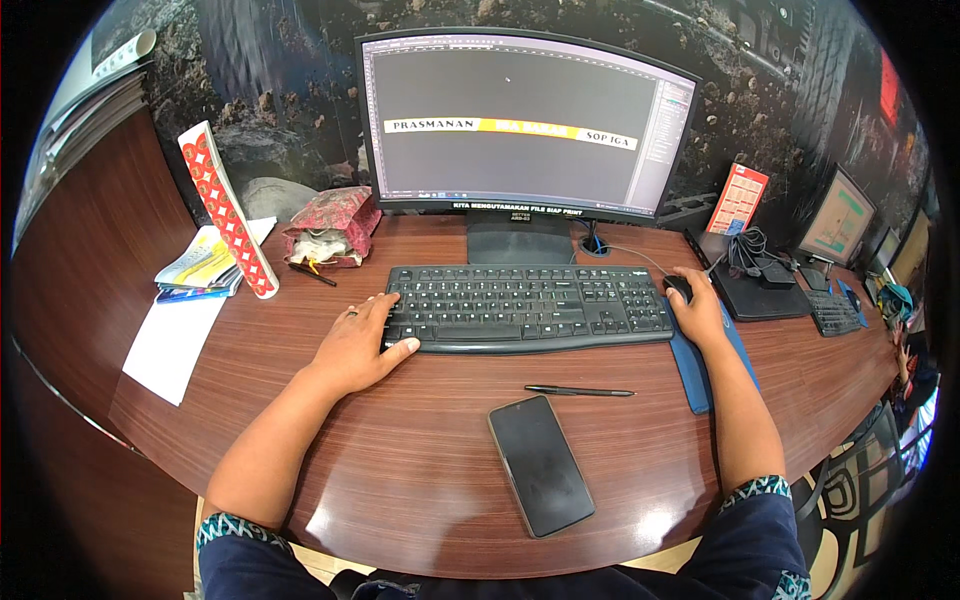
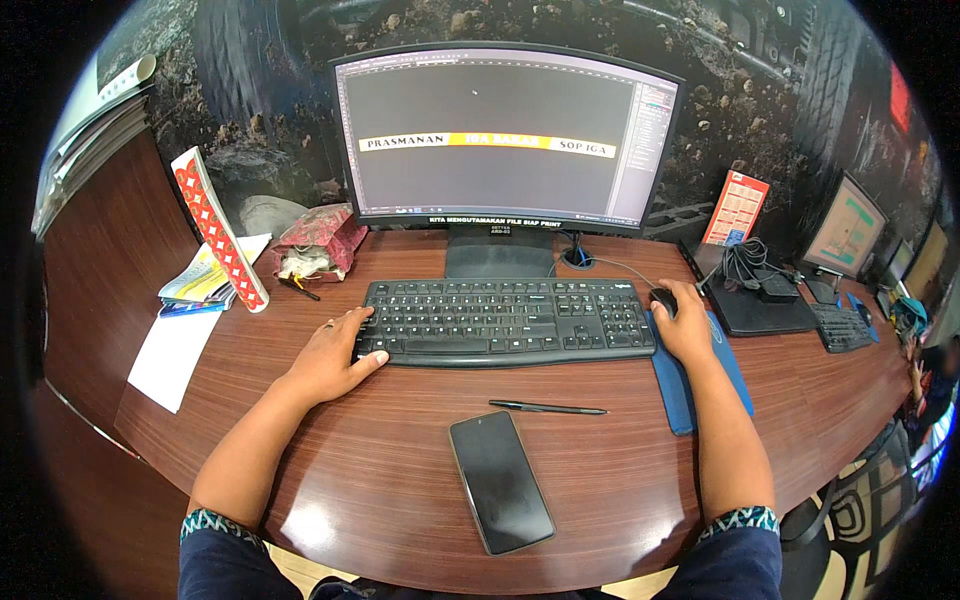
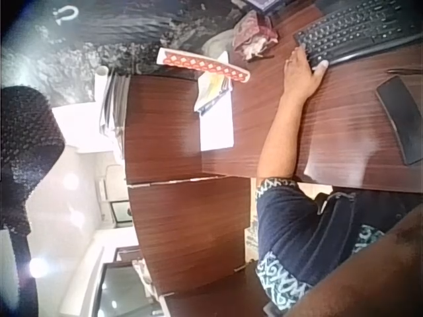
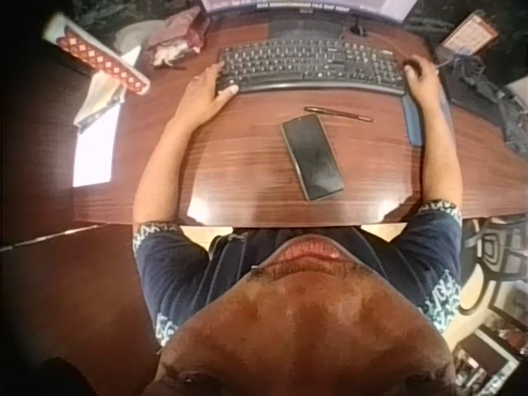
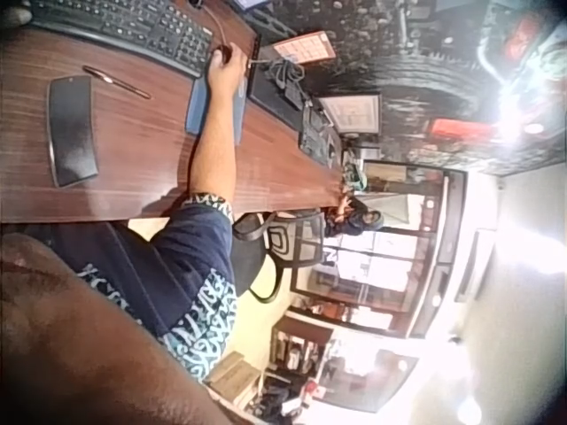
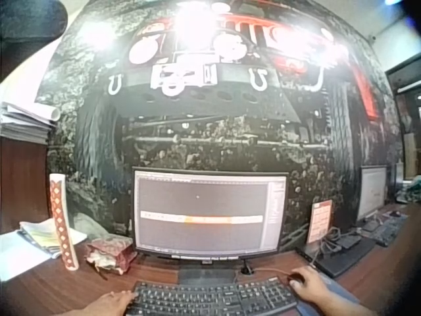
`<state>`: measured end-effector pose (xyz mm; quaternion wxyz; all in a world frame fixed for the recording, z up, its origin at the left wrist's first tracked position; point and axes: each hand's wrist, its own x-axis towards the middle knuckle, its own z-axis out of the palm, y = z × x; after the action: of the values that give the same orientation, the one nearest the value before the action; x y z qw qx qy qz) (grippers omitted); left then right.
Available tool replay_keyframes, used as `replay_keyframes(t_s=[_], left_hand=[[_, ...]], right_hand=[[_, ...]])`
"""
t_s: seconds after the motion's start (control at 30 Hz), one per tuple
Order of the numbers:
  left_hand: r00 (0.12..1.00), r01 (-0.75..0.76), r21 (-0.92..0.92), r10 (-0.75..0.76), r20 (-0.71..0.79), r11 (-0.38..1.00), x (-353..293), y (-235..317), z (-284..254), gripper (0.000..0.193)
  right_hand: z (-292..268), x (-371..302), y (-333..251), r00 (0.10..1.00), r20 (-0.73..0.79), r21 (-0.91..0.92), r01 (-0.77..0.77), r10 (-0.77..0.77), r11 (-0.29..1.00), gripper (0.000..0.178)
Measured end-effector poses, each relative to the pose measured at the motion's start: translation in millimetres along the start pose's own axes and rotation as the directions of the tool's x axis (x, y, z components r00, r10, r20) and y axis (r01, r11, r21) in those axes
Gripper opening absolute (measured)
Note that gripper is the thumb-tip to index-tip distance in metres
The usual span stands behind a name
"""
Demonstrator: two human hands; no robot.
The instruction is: Designing or editing a graphic text banner using software on a computer.
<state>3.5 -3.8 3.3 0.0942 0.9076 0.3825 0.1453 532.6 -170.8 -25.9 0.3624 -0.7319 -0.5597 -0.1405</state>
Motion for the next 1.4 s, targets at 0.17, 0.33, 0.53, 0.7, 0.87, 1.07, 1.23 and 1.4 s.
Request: replay_keyframes(t_s=[0.17,0.33,0.53,0.7,0.87,1.07,1.23,1.4], left_hand=[[1.0,0.0,0.002,0.0,-0.012,1.0,-1.4,-0.6,0.1,0.079],[1.0,-0.007,-0.008,0.006,-0.026,1.0,-0.1,-0.6,2.3,0.078],[0.999,-0.017,0.015,0.017,-0.034,1.0,-0.4,-2.6,4.2,0.079],[1.0,-0.004,-0.015,0.004,-0.007,1.0,-0.7,-0.7,0.5,0.08],[0.999,-0.023,0.003,0.023,-0.031,1.0,-0.9,-4.0,3.8,0.079],[0.998,-0.03,-0.02,0.029,-0.049,0.999,-0.6,-1.8,2.5,0.08],[0.998,-0.031,-0.017,0.031,-0.046,0.999,-1.3,-2.9,3.3,0.081],[0.999,-0.025,-0.015,0.025,-0.035,1.0,-0.4,-0.6,1.6,0.082]], right_hand=[[-0.6,0.5,-4.4,1.0,0.02,-0.003,-0.013,0.013,1.0,0.041],[0.2,-0.7,0.6,0.999,0.018,-0.001,-0.026,0.026,1.0,0.044],[-0.6,-0.2,1.7,0.999,0.025,-0.007,-0.031,0.031,1.0,0.044],[-1.0,0.2,-1.1,0.999,0.028,-0.019,-0.029,0.03,0.999,0.044],[-1.4,0.3,-3.6,0.999,0.027,-0.021,-0.035,0.036,0.999,0.044],[-0.9,0.4,-1.7,0.999,0.026,-0.037,-0.027,0.028,0.999,0.044],[-0.8,0.4,-2.0,0.999,0.03,-0.031,-0.022,0.023,0.999,0.044],[-1.3,0.2,-0.9,0.999,0.029,-0.022,-0.016,0.016,1.0,0.043]])
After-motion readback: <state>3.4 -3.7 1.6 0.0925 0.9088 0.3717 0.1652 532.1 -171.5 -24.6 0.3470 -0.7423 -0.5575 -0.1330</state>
